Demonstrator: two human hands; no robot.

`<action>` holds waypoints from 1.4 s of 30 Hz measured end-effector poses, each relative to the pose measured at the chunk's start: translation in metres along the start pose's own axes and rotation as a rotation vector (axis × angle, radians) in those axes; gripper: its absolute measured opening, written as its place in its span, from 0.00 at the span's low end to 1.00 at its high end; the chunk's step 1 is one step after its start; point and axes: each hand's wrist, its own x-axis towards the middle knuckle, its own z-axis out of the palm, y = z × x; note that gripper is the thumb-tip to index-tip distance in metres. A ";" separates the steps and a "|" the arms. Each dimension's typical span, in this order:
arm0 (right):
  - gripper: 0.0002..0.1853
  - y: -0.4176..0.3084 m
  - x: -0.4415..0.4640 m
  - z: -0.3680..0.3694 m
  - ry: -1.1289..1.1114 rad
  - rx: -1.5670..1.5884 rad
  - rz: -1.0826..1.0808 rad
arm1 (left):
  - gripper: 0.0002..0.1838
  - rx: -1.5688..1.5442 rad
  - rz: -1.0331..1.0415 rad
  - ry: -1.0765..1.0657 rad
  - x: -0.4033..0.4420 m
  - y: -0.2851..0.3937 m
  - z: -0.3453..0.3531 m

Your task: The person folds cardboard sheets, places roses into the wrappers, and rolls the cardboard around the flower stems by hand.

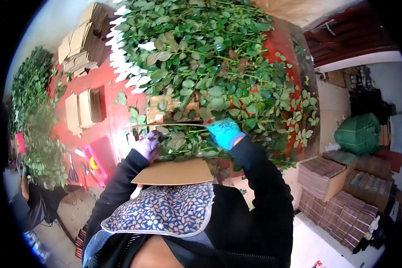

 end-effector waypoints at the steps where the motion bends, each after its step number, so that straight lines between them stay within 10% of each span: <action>1: 0.15 0.002 -0.003 -0.021 -0.039 0.062 0.015 | 0.07 -0.070 0.035 0.065 0.001 -0.004 0.006; 7: 0.14 0.009 0.022 -0.138 0.266 0.172 0.129 | 0.10 -0.019 0.048 0.096 0.001 0.005 0.001; 14: 0.17 0.034 0.143 -0.039 0.157 -0.472 0.188 | 0.12 -0.090 0.081 0.132 -0.001 -0.008 0.016; 28: 0.14 0.018 0.080 -0.112 0.560 0.272 -0.083 | 0.07 0.000 -0.104 -0.013 -0.002 0.012 -0.004; 32: 0.19 -0.032 0.032 -0.176 0.332 0.411 -0.142 | 0.12 0.006 -0.151 -0.074 -0.001 0.010 -0.002; 38: 0.22 -0.078 -0.017 -0.198 0.265 0.230 -0.308 | 0.10 -0.373 -0.506 -0.083 0.009 0.004 0.022; 39: 0.22 -0.084 -0.017 -0.191 0.277 0.203 -0.305 | 0.12 -1.012 -0.761 -0.133 0.011 0.002 0.020; 41: 0.18 -0.093 -0.014 -0.169 0.306 0.144 -0.275 | 0.14 -0.711 -0.165 0.225 0.012 -0.031 0.083; 42: 0.15 -0.098 -0.013 -0.156 0.315 0.036 -0.200 | 0.15 -0.390 -0.190 0.019 0.018 -0.047 0.088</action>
